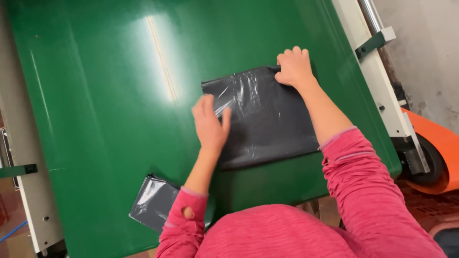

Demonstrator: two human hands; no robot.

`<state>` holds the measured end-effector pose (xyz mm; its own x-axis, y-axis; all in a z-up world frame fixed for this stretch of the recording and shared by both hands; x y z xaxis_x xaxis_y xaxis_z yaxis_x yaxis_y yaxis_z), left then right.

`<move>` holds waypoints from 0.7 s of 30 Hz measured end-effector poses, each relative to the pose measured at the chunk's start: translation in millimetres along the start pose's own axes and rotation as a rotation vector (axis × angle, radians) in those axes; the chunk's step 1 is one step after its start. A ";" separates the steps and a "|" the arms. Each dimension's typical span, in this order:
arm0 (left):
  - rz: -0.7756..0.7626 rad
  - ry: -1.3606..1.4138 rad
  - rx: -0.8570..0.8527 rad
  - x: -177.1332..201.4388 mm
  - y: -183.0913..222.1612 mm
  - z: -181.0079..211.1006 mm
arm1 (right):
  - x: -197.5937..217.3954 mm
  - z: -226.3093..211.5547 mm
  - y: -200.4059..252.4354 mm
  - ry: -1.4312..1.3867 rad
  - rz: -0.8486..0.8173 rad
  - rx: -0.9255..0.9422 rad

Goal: Folding black plastic bags and organizing them into a crate at a manufacturing station.

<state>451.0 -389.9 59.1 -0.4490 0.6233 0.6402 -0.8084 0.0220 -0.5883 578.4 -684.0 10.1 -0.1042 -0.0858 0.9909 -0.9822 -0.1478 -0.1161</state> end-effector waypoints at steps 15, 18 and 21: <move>-0.440 1.547 1.273 -36.0 114.2 -65.3 | 76.2 -67.4 252.2 -0.352 0.461 0.069; -0.293 0.900 0.902 -13.7 122.1 -72.0 | 57.4 -67.6 272.8 -0.296 0.423 0.041; -0.225 0.220 0.134 70.7 99.0 1.5 | 60.0 -74.8 280.2 -0.247 0.431 0.013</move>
<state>338.7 -344.8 46.8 -0.1727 0.7682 0.6165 -0.9272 0.0843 -0.3648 285.3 -656.8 42.2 -0.4582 -0.3726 0.8070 -0.8558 -0.0602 -0.5137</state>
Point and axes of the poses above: each hand's wrist, its own y-axis away from the middle knuckle, its own x-axis out of the back of the hand, z = x × y, the point moved 4 cm from there along -y, towards the middle knuckle, and after that the axes turned 4 degrees about z, right-handed, at the moved point
